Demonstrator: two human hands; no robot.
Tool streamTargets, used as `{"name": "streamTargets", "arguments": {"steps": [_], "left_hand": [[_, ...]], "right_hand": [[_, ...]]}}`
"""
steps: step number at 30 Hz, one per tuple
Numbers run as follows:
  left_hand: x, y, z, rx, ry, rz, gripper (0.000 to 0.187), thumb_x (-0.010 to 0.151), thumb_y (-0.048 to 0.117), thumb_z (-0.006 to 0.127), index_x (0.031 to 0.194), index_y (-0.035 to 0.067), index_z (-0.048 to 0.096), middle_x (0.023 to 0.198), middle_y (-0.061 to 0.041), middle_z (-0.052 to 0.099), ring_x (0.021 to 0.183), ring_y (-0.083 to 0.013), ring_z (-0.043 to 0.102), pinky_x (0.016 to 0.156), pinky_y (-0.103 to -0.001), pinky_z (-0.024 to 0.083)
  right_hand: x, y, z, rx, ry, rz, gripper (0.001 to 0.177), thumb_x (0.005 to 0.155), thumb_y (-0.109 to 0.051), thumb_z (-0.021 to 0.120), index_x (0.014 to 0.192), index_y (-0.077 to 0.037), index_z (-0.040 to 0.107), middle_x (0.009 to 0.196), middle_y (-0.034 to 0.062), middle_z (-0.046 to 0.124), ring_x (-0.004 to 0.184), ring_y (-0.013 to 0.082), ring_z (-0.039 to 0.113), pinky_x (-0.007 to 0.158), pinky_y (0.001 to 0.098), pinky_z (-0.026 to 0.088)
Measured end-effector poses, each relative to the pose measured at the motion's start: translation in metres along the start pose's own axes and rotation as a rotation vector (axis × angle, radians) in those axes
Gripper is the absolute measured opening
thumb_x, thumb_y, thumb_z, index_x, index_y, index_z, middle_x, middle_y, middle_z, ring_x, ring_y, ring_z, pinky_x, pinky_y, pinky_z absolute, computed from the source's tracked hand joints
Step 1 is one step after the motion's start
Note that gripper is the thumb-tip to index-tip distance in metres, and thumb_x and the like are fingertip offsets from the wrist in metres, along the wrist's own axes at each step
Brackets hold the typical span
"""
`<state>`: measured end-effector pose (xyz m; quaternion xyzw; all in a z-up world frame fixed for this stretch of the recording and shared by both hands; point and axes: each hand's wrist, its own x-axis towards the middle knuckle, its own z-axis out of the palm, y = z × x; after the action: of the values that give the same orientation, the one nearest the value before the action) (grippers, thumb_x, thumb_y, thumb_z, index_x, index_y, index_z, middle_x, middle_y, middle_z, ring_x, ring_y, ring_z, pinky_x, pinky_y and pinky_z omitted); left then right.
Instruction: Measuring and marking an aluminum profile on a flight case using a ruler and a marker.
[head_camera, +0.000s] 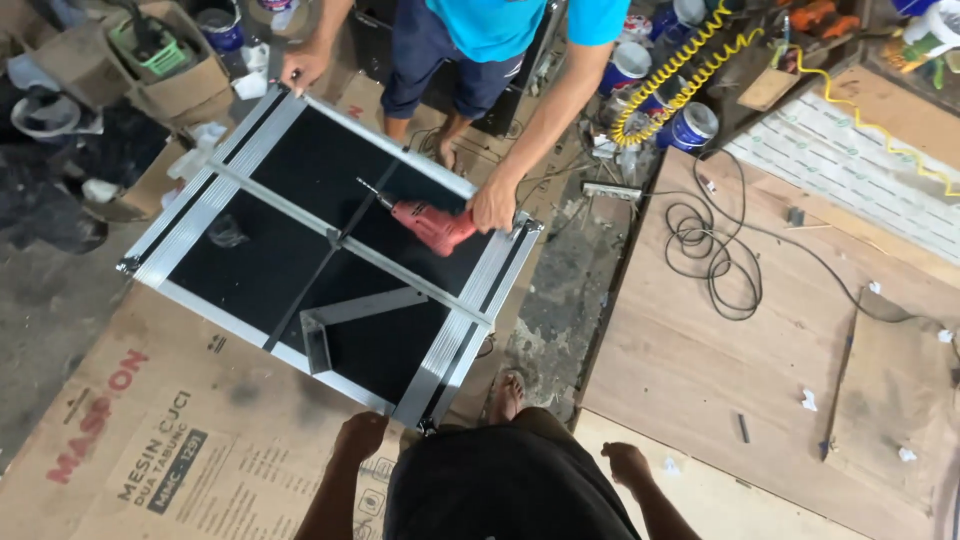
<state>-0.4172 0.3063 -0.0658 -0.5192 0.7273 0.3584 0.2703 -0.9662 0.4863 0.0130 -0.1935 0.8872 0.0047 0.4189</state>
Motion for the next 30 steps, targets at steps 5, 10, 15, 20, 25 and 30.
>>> {"name": "streamTargets", "arguments": {"steps": [5, 10, 15, 20, 25, 30], "left_hand": [[0.009, 0.0, 0.006, 0.171, 0.069, 0.151, 0.034, 0.107, 0.02, 0.046, 0.137, 0.014, 0.061, 0.14, -0.011, 0.062, 0.125, -0.0308, 0.064, 0.098, -0.046, 0.06], [-0.002, 0.004, 0.013, -0.292, -0.048, -0.224, 0.054, 0.101, 0.06, 0.041, 0.143, 0.032, 0.061, 0.157, 0.006, 0.05, 0.145, -0.02, 0.049, 0.123, -0.043, 0.039], [-0.027, 0.01, 0.024, -0.328, -0.042, -0.223, 0.054, 0.104, 0.054, 0.036, 0.141, 0.025, 0.063, 0.155, 0.005, 0.053, 0.145, -0.0189, 0.049, 0.123, -0.041, 0.038], [-0.039, 0.006, 0.063, 0.012, 0.08, 0.046, 0.033, 0.105, 0.032, 0.038, 0.124, 0.022, 0.062, 0.13, -0.004, 0.064, 0.118, -0.0281, 0.063, 0.094, -0.046, 0.055], [-0.041, 0.008, 0.084, 0.016, 0.081, 0.033, 0.042, 0.109, 0.041, 0.029, 0.129, 0.034, 0.065, 0.132, 0.002, 0.067, 0.118, -0.025, 0.066, 0.094, -0.042, 0.058], [-0.042, 0.009, 0.077, -0.118, -0.15, -0.144, 0.048, 0.109, 0.054, 0.027, 0.132, 0.039, 0.066, 0.14, 0.01, 0.064, 0.128, -0.0162, 0.064, 0.106, -0.037, 0.053]], "right_hand": [[0.0, -0.002, 0.011, 0.109, -0.004, -0.088, 0.035, 0.093, -0.008, 0.053, 0.097, -0.011, 0.088, 0.11, -0.0035, 0.082, 0.048, 0.016, 0.068, 0.046, 0.0255, 0.053], [-0.018, -0.043, -0.004, 0.185, -0.06, -0.068, 0.026, 0.091, -0.022, 0.061, 0.088, -0.008, 0.083, 0.065, 0.0055, 0.068, 0.044, 0.0185, 0.06, 0.052, 0.0292, 0.047], [-0.014, -0.06, -0.011, 0.003, -0.057, -0.159, 0.03, 0.092, -0.015, 0.055, 0.094, -0.015, 0.085, 0.087, -0.0039, 0.081, 0.05, 0.0129, 0.067, 0.049, 0.0255, 0.049], [0.053, -0.027, 0.008, -0.37, -0.01, -0.436, 0.029, 0.092, -0.028, 0.049, 0.093, -0.028, 0.078, 0.091, -0.0074, 0.074, 0.072, 0.0132, 0.067, 0.064, 0.0315, 0.05], [0.099, -0.006, 0.032, -0.581, 0.115, -0.753, 0.026, 0.096, -0.03, 0.051, 0.097, -0.035, 0.077, 0.098, -0.0087, 0.076, 0.09, 0.0209, 0.073, 0.071, 0.0384, 0.058], [0.1, -0.006, 0.04, -0.5, 0.107, -0.789, 0.03, 0.09, -0.023, 0.05, 0.092, -0.034, 0.078, 0.098, -0.0072, 0.078, 0.09, 0.0215, 0.075, 0.072, 0.0387, 0.06]]}}
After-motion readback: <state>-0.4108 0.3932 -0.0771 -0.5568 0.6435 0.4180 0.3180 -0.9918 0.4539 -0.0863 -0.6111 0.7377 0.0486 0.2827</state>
